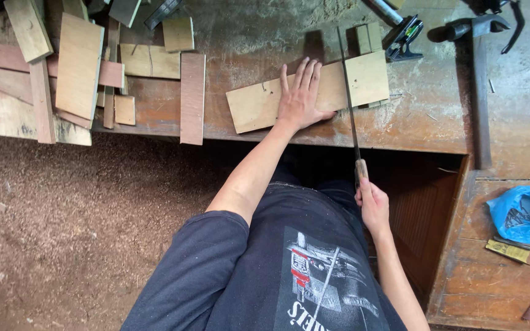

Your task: The person holds a wooden board on a cluttered workbench and saws through it with a hand saw, steadying the board with the other hand. They briefly reposition the board and tap it with a hammer before resuming sawing along the marked line.

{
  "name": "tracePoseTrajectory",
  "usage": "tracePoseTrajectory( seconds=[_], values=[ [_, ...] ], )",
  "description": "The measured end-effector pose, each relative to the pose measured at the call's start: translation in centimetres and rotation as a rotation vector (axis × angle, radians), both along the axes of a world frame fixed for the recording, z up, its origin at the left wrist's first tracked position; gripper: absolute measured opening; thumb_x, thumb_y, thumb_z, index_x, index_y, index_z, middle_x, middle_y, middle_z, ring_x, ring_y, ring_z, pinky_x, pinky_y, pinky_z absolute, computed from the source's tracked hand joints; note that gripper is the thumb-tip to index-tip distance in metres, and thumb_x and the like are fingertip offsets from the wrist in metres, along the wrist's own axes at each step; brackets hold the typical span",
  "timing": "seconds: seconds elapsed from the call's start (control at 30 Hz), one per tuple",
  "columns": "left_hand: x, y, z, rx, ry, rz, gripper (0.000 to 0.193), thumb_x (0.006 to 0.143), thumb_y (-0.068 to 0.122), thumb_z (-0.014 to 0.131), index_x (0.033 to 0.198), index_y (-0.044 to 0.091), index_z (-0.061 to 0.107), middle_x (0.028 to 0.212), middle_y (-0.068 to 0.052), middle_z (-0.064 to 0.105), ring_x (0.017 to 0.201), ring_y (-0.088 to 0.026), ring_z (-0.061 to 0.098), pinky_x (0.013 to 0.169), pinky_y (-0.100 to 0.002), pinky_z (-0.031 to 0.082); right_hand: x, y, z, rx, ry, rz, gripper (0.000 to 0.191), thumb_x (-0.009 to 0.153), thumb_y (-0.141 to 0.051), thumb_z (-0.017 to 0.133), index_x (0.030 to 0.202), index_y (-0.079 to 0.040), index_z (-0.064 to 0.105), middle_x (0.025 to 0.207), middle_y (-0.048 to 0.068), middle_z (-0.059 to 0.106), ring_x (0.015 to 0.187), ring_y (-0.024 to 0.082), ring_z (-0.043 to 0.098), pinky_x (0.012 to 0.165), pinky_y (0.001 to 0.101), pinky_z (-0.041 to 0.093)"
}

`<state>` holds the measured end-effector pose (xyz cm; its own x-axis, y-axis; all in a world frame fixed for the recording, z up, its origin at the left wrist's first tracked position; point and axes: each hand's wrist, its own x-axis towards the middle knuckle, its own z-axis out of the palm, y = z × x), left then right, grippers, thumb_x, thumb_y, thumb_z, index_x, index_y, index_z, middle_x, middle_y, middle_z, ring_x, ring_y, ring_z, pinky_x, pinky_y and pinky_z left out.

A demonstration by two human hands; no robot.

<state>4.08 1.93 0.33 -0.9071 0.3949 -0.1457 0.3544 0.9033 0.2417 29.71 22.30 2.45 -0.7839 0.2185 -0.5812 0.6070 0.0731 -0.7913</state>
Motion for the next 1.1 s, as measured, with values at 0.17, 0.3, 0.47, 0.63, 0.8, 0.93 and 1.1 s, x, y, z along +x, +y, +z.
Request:
tracePoseTrajectory(
  seconds=[0.17,0.3,0.47,0.63,0.8,0.93,1.1],
  values=[
    [0.1,-0.1,-0.4,-0.004,0.004,-0.01,0.136,0.063,0.08,0.077,0.158,0.002,0.02,0.164,-0.012,0.027,0.156,-0.023,0.016,0.126,-0.065,-0.001,-3.3,-0.6,-1.5,-0.024,0.061,-0.017,0.051,0.11,-0.042,0.05,0.073,-0.007,0.056,0.064,-0.003,0.052,0.058,0.005,0.045,0.054,0.0232,0.036],
    [-0.1,0.0,-0.6,0.007,-0.005,-0.013,0.135,0.063,0.079,0.078,0.158,0.004,0.019,0.165,-0.011,0.027,0.156,-0.023,0.016,0.125,-0.063,0.002,-1.3,-0.6,-0.1,0.046,0.042,0.033,0.051,0.109,-0.041,0.048,0.072,-0.007,0.055,0.062,-0.002,0.051,0.057,0.006,0.045,0.053,0.0241,0.036],
    [0.3,-0.1,-1.0,0.014,-0.015,0.005,0.138,0.06,0.08,0.079,0.158,0.005,0.017,0.165,-0.012,0.025,0.155,-0.023,0.016,0.125,-0.063,0.007,-0.5,-0.1,-0.1,-0.129,0.048,-0.016,0.051,0.111,-0.039,0.049,0.073,-0.006,0.053,0.063,-0.002,0.05,0.058,0.007,0.044,0.054,0.0246,0.036],
    [0.7,0.0,-1.2,0.074,0.017,0.022,0.137,0.061,0.077,0.081,0.159,0.005,0.017,0.165,-0.011,0.026,0.156,-0.023,0.018,0.124,-0.065,0.013,-4.0,0.0,-2.3,-0.016,0.021,0.011,0.051,0.111,-0.039,0.048,0.072,-0.007,0.053,0.061,-0.001,0.049,0.056,0.007,0.043,0.053,0.0248,0.034],
    [0.7,0.2,-0.8,0.04,-0.02,0.034,0.134,0.061,0.075,0.08,0.159,0.006,0.018,0.164,-0.01,0.026,0.155,-0.023,0.019,0.124,-0.064,0.015,-0.1,0.1,1.0,-0.086,0.005,-0.038,0.049,0.11,-0.039,0.05,0.072,-0.007,0.055,0.063,-0.003,0.05,0.057,0.006,0.043,0.053,0.0239,0.035],
    [0.9,0.1,-0.7,0.031,0.009,0.022,0.134,0.063,0.076,0.079,0.159,0.005,0.018,0.164,-0.011,0.026,0.155,-0.023,0.02,0.124,-0.064,0.015,-3.1,-0.3,1.2,-0.011,-0.037,-0.029,0.054,0.11,-0.04,0.05,0.068,-0.006,0.054,0.058,-0.002,0.048,0.054,0.007,0.042,0.051,0.025,0.033],
    [1.3,0.2,-0.9,-0.015,0.018,-0.038,0.136,0.061,0.077,0.079,0.158,0.004,0.02,0.164,-0.01,0.028,0.155,-0.022,0.022,0.122,-0.064,0.018,-7.2,-1.6,-0.7,0.073,0.142,0.016,0.051,0.111,-0.04,0.05,0.071,-0.007,0.054,0.061,-0.002,0.049,0.058,0.006,0.044,0.054,0.023,0.036]
  ],
)
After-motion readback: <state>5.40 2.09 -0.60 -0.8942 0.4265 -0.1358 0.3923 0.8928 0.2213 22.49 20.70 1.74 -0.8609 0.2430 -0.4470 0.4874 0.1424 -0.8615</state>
